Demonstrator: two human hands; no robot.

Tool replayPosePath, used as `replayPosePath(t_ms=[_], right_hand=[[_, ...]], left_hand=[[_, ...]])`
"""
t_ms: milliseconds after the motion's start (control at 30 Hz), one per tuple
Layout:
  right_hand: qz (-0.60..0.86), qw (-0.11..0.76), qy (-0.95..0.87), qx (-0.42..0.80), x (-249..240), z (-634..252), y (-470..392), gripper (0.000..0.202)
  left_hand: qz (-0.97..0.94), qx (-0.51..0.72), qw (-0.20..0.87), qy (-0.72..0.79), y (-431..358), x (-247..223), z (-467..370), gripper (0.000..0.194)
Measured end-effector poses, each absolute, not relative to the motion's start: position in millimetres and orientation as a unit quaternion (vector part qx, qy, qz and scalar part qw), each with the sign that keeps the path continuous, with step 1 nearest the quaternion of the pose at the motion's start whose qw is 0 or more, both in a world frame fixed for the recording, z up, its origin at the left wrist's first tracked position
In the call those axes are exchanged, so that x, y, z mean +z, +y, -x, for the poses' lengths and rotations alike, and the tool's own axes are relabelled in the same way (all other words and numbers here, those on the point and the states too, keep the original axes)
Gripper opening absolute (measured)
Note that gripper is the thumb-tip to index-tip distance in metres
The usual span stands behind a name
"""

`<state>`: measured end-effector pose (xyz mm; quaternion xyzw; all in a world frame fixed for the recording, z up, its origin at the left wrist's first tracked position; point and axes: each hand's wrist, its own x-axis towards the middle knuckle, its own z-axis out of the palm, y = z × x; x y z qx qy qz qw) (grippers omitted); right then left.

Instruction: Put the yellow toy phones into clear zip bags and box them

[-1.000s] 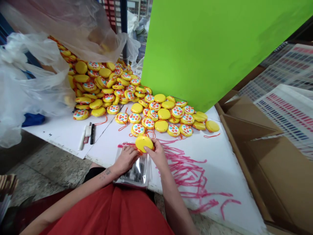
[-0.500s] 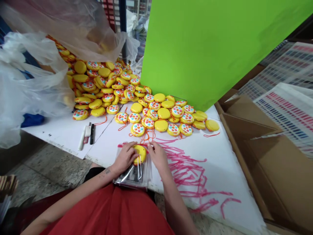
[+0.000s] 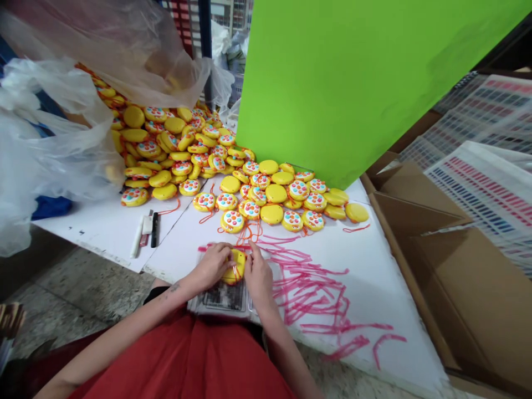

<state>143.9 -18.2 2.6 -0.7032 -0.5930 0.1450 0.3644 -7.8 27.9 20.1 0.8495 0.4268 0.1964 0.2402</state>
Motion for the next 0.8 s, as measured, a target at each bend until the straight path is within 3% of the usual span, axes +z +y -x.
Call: replayPosePath(t_ms=[167, 267, 333, 467, 533, 600, 800], right_hand=[[0.682, 0.459, -0.539, 0.184, 12.3, -137.1, -18.9, 0.038], [0.664, 0.500, -0.508, 0.227, 18.6, -136.3, -19.8, 0.037], [0.647, 0.529, -0.484, 0.260, 21.6, -136.1, -20.8, 0.038], [0.626, 0.568, -0.464, 0.265, 22.8, -135.9, -22.6, 0.037], [0.630, 0.568, -0.465, 0.254, 21.6, -136.6, -22.5, 0.036], [0.639, 0.556, -0.477, 0.235, 20.6, -138.2, -21.2, 0.035], [0.613, 0.473, -0.629, 0.062, 34.0, -140.3, -13.5, 0.022]], left_hand=[[-0.834, 0.171, 0.286, 0.440, 20.0, 32.1, 6.2, 0.013], [-0.803, 0.264, 0.275, 0.457, 19.3, 37.5, 15.6, 0.015], [-0.755, 0.355, 0.273, 0.480, 20.4, 35.7, 24.2, 0.027], [-0.616, 0.397, 0.453, 0.507, 22.7, 23.0, 35.0, 0.053], [-0.567, 0.368, 0.552, 0.489, 22.6, 17.6, 34.5, 0.049], [-0.548, 0.343, 0.602, 0.469, 21.7, 15.7, 31.2, 0.033], [-0.558, 0.330, 0.599, 0.471, 17.7, 30.6, 21.0, 0.021]])
